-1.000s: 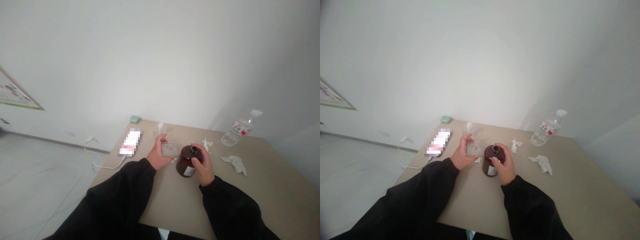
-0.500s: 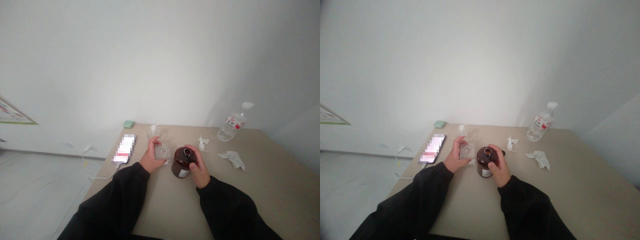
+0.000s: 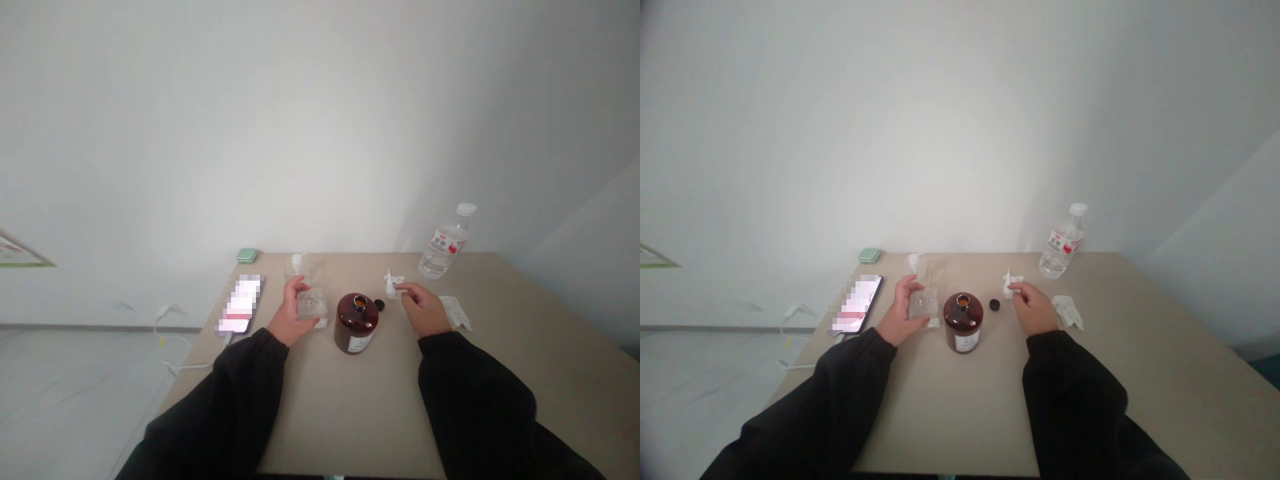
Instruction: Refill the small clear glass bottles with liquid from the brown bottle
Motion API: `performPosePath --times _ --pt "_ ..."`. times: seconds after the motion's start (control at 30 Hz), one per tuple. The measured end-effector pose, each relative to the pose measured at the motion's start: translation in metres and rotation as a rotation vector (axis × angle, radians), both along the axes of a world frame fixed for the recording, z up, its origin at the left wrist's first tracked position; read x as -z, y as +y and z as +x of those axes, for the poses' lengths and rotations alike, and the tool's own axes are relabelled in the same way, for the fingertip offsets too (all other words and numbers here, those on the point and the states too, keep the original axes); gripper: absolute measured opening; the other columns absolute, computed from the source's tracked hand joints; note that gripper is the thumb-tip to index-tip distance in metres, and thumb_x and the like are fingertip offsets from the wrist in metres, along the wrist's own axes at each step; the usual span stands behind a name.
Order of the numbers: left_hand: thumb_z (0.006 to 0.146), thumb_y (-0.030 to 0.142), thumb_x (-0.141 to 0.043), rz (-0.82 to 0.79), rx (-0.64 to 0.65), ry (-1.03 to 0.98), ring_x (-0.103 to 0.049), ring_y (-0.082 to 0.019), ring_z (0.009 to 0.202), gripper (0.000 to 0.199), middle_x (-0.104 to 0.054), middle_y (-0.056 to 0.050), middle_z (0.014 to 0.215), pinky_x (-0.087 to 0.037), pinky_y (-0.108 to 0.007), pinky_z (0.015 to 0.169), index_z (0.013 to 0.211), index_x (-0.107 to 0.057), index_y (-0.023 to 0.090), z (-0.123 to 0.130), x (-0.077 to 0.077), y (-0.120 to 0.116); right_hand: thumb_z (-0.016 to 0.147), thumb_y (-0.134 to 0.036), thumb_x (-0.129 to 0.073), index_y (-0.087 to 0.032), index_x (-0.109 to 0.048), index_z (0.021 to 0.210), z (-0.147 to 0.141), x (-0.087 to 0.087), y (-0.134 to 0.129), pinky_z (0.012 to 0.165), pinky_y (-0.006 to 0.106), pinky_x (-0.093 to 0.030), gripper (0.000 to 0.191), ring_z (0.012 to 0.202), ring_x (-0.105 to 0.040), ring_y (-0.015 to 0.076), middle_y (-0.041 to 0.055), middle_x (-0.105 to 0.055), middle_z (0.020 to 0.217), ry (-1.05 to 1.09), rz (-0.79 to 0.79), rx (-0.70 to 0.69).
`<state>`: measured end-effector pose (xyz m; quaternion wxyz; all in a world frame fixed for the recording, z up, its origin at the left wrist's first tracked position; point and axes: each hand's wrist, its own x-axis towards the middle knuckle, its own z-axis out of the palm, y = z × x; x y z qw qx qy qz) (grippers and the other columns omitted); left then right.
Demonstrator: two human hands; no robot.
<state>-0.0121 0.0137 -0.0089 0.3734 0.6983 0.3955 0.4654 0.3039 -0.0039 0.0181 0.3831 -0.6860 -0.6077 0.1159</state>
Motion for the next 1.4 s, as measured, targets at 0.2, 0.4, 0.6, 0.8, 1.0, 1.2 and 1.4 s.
performPosePath --times 0.2,0.4,0.6,0.8,1.0,1.2,1.4 --pt "0.063 0.016 -0.07 0.039 -0.021 0.038 -0.047 -0.026 0.119 0.086 -0.044 -0.007 0.123 -0.034 -0.048 0.106 0.136 -0.026 0.028 0.0 -0.003 -0.002 0.081 -0.028 -0.047 -0.021 -0.071 0.1 -0.022 0.003 0.002 0.06 0.028 -0.039 0.031 0.062 -0.055 0.018 0.0004 -0.063 0.065 -0.218 -0.192 -0.148" --pt "0.063 0.021 -0.077 0.069 -0.031 0.037 -0.043 -0.029 0.124 0.089 -0.042 -0.01 0.13 -0.031 -0.049 0.109 0.137 -0.029 0.028 0.0 -0.006 -0.004 0.084 -0.029 -0.049 -0.023 -0.072 0.094 -0.028 -0.001 0.002 0.06 0.027 -0.037 0.026 0.066 -0.058 0.018 0.0015 -0.066 0.07 -0.228 -0.208 -0.11" --pt "0.065 0.023 -0.076 0.04 -0.039 0.029 -0.043 -0.028 0.124 0.087 -0.042 -0.01 0.129 -0.031 -0.049 0.109 0.136 -0.027 0.027 0.001 -0.003 -0.004 0.084 -0.029 -0.048 -0.024 -0.071 0.095 -0.015 -0.003 0.001 0.057 0.027 -0.035 0.026 0.061 -0.057 0.0178 -0.0003 -0.062 0.063 -0.215 -0.193 0.023" --pt "0.067 0.024 -0.073 0.045 -0.042 0.001 -0.043 -0.028 0.122 0.083 -0.042 -0.009 0.128 -0.032 -0.051 0.107 0.136 -0.027 0.027 0.002 -0.003 -0.004 0.084 -0.025 -0.047 -0.024 -0.07 0.097 -0.013 -0.001 0.002 0.057 0.026 -0.035 0.026 0.062 -0.056 0.017 -0.0007 -0.062 0.064 -0.235 -0.193 0.018" --pt "0.066 0.023 -0.074 0.015 -0.058 0.025 -0.044 -0.028 0.123 0.084 -0.043 -0.009 0.127 -0.03 -0.049 0.109 0.136 -0.028 0.027 0.003 -0.005 -0.006 0.084 -0.025 -0.05 -0.024 -0.071 0.099 -0.023 0.002 0.002 0.058 0.026 -0.036 0.026 0.063 -0.057 0.0167 -0.0004 -0.064 0.066 -0.253 -0.218 -0.053" --pt "0.065 0.021 -0.075 -0.01 -0.063 0.013 -0.045 -0.028 0.123 0.083 -0.045 -0.009 0.126 -0.029 -0.051 0.11 0.135 -0.029 0.028 0.004 -0.008 -0.008 0.086 -0.026 -0.05 -0.023 -0.07 0.103 -0.027 0.003 0.003 0.063 0.027 -0.04 0.027 0.069 -0.059 0.0176 0.0024 -0.068 0.078 -0.281 -0.22 -0.065" --pt "0.066 0.021 -0.074 -0.026 -0.074 0.029 -0.046 -0.027 0.123 0.084 -0.046 -0.009 0.126 -0.03 -0.05 0.11 0.136 -0.028 0.027 0.004 -0.007 -0.008 0.082 -0.014 -0.047 -0.019 -0.068 0.106 -0.018 0.003 0.006 0.083 0.032 -0.044 0.032 0.088 -0.061 0.0202 0.0089 -0.066 0.105 -0.311 -0.182 -0.02"
